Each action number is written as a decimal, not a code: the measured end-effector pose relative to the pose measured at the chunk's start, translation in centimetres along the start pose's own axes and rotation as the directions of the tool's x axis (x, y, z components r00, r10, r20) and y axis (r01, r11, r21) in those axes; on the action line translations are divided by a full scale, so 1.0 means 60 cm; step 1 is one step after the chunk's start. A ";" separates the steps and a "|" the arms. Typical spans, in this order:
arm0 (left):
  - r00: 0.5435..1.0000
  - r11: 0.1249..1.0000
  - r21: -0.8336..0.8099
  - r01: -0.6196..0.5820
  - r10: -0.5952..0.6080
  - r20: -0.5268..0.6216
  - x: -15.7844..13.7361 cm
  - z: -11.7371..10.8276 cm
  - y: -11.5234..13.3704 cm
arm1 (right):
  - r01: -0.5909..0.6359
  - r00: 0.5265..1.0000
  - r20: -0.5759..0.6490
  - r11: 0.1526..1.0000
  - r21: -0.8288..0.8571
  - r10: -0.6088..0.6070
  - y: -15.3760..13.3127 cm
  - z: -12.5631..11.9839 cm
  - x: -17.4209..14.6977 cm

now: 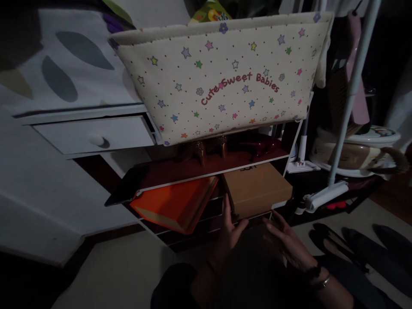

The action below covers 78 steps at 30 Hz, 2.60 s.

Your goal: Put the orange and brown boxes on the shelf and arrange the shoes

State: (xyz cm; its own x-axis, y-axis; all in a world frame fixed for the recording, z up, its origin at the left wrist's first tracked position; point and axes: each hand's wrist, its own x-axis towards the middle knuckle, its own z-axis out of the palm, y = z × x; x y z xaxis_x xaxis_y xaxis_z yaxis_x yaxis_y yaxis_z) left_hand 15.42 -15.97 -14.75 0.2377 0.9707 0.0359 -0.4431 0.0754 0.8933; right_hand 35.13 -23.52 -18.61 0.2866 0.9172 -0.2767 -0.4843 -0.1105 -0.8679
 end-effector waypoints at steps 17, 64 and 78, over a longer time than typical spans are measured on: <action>0.980 0.921 0.353 -0.166 0.193 -0.040 0.074 -0.016 -0.066 | 0.517 0.847 0.165 0.711 -0.477 -0.505 -0.115 -0.057 0.186; 0.708 0.211 0.766 -0.607 0.581 0.401 -0.034 -0.068 -0.016 | 0.836 0.351 0.339 0.130 -0.533 -0.873 -0.047 0.026 0.101; 0.479 0.716 0.677 -0.170 0.661 -0.578 -0.011 -0.376 0.165 | 0.437 0.818 0.547 0.812 -0.386 -0.181 0.101 0.219 0.060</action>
State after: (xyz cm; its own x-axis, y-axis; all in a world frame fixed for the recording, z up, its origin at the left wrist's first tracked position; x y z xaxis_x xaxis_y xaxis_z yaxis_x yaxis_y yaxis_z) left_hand -8.62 -10.73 -16.03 -0.6781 0.6471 0.3484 0.2279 -0.2656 0.9368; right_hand 22.39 -15.87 -19.44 -0.1301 0.9791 0.1560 0.0507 0.1637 -0.9852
